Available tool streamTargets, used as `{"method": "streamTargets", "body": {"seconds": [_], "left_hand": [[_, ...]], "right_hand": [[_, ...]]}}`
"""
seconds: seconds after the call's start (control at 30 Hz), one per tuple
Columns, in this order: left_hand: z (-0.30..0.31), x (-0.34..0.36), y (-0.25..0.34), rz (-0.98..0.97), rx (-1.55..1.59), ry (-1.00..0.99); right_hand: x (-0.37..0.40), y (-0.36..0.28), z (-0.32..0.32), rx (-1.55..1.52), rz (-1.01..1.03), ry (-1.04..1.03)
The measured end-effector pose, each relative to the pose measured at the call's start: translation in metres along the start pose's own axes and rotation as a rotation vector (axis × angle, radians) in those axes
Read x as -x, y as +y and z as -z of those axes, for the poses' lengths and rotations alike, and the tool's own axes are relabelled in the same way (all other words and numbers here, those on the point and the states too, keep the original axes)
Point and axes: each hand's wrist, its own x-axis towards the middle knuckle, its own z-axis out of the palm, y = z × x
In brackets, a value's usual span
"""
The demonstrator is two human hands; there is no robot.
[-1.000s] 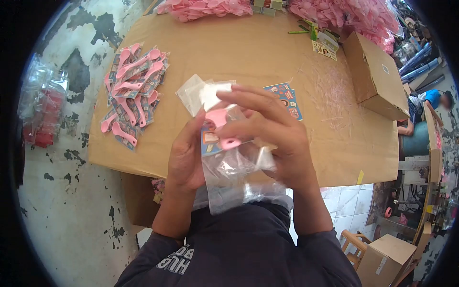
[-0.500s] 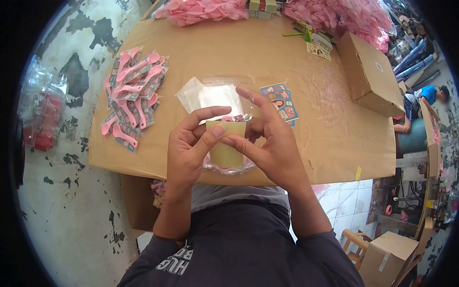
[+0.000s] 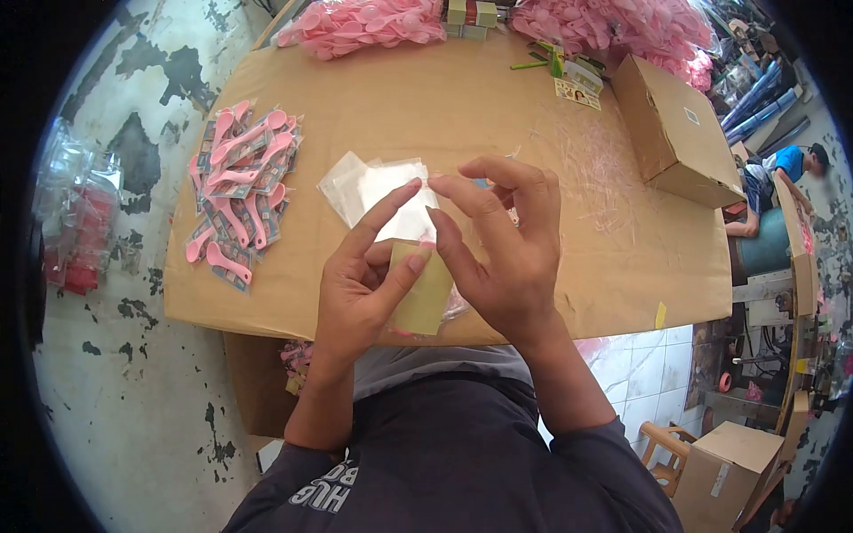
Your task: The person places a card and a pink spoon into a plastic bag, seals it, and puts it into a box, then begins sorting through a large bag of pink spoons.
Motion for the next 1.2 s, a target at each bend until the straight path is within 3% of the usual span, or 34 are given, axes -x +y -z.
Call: {"method": "streamTargets", "body": {"seconds": [0.53,0.77,0.83,0.87,0.93,0.97,1.03,1.1,1.17,1.2], "left_hand": [[0.002,0.004,0.003,0.031,-0.197,-0.128],[0.007,0.003,0.009,0.055,-0.247,-0.166],[0.005,0.003,-0.001,0.045,-0.028,-0.087],[0.005,0.003,0.0,0.045,-0.028,-0.09],[0.005,0.002,0.002,0.118,0.072,0.005],[0.005,0.001,0.001,0.118,0.072,0.002],[0.006,-0.001,0.0,0.06,0.154,0.05],[0.006,-0.003,-0.001,0.02,0.169,0.056],[0.006,-0.004,-0.004,-0.017,0.179,0.066],[0.006,-0.004,-0.005,-0.037,0.204,0.075]], "right_hand": [[0.002,0.007,-0.001,0.128,0.073,-0.007],[-0.005,0.026,0.011,-0.031,-0.164,0.135],[-0.013,0.028,0.016,-0.59,-0.534,0.42],[-0.012,0.033,0.021,-0.588,-0.534,0.422],[-0.01,0.043,0.035,-1.019,-0.597,0.515],[-0.008,0.043,0.04,-1.016,-0.595,0.517],[-0.002,0.039,0.048,-1.256,-0.699,0.224],[0.009,0.039,0.044,-1.238,-0.674,0.135],[0.013,0.026,0.044,-1.146,-0.893,-0.166],[0.013,0.018,0.038,-1.15,-0.895,-0.166]]}}
